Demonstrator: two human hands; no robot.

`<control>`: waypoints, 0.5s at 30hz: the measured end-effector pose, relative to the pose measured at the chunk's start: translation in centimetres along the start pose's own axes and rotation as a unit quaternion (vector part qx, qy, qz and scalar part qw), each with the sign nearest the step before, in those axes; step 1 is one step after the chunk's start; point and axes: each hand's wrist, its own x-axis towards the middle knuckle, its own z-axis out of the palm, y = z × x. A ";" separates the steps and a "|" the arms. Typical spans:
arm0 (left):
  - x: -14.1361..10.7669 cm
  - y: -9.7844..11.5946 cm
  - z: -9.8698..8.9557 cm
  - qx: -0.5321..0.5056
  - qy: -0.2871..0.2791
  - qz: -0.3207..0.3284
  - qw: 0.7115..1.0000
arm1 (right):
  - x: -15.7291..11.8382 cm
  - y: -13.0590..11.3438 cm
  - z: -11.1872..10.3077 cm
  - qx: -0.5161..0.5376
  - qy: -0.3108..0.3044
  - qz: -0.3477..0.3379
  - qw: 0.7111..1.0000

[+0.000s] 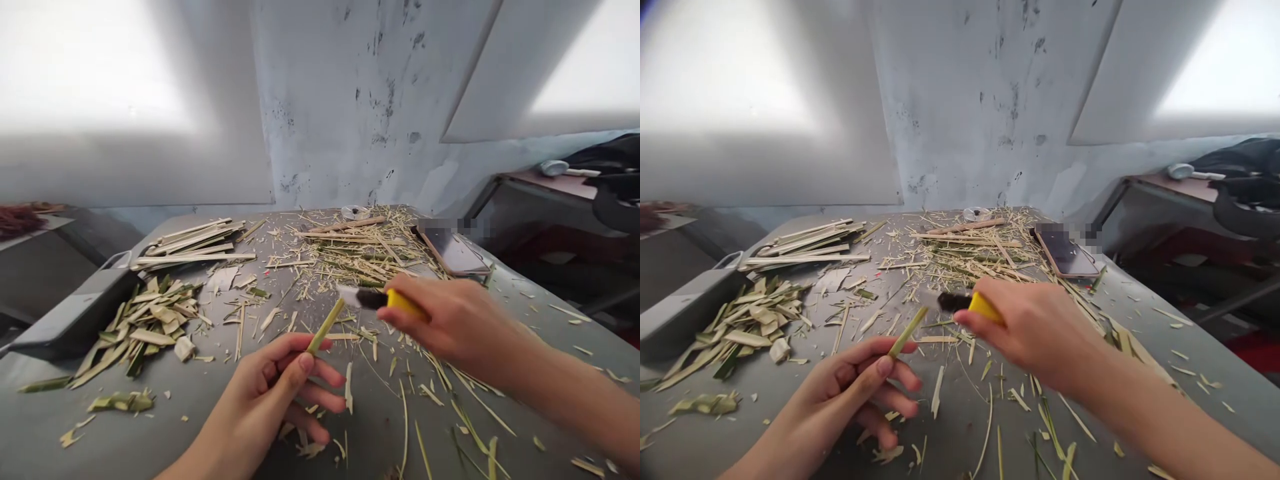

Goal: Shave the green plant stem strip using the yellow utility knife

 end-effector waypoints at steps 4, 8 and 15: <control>0.2 0.0 -0.3 -0.022 -0.023 0.009 0.999 | -0.9 -2.8 1.7 -0.004 -0.001 -0.076 0.997; -0.3 -0.4 0.1 -0.074 -0.055 -0.019 0.996 | -0.4 -0.7 2.3 -0.055 -0.017 -0.007 0.998; -0.7 -0.6 0.3 -0.090 -0.130 -0.031 0.987 | 1.1 6.7 -2.0 -0.167 0.040 0.240 0.955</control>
